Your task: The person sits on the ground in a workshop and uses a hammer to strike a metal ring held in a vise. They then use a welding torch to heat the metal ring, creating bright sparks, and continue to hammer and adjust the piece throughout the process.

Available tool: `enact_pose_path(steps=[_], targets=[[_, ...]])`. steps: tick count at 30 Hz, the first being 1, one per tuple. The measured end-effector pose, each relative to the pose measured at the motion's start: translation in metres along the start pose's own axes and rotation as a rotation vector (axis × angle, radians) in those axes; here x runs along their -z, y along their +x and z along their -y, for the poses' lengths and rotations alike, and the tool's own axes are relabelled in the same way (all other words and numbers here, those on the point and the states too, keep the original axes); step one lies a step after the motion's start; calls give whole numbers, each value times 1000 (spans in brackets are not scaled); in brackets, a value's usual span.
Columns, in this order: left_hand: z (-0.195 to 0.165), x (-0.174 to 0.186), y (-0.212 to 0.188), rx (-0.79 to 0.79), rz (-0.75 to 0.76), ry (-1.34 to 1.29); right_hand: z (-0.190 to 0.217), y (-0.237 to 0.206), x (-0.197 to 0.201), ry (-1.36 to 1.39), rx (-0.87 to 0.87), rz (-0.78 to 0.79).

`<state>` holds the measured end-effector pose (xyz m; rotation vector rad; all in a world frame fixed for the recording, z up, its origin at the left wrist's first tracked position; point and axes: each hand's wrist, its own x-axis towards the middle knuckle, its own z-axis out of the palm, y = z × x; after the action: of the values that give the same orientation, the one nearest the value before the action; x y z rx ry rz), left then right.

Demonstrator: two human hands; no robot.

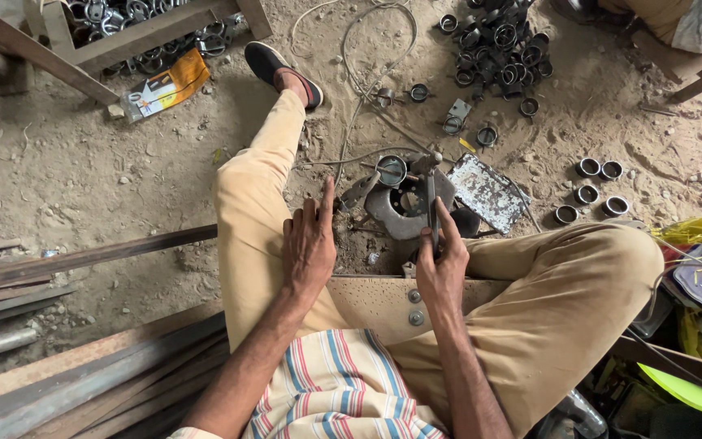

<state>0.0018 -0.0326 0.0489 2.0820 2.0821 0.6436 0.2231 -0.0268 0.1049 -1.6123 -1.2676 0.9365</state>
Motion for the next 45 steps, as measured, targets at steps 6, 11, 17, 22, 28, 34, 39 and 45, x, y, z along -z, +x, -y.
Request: enact_pose_path(steps=[6, 11, 17, 22, 28, 34, 39, 45], targets=[[38, -52, -13, 25, -74, -384, -5, 0, 0, 1, 1, -11], [34, -40, -10, 134, 94, -326, -7, 1, 0, 23, -35, -9], [-5, 6, 0, 42, 136, -136, -6, 0, -1, 19, -14, -5], [-9, 11, 5, 12, 149, -80, -6, 1, -2, 10, -58, 7], [4, -5, 2, 81, 116, -236, -4, 0, -3, -56, 56, -10], [11, -15, 1, 192, 179, -295, 2, 4, -8, -66, -12, 82], [16, -23, 0, 128, 110, -322, 8, -3, -8, -56, 47, 101], [24, -25, 26, 320, 208, -532, 8, -3, -4, -31, 52, 66]])
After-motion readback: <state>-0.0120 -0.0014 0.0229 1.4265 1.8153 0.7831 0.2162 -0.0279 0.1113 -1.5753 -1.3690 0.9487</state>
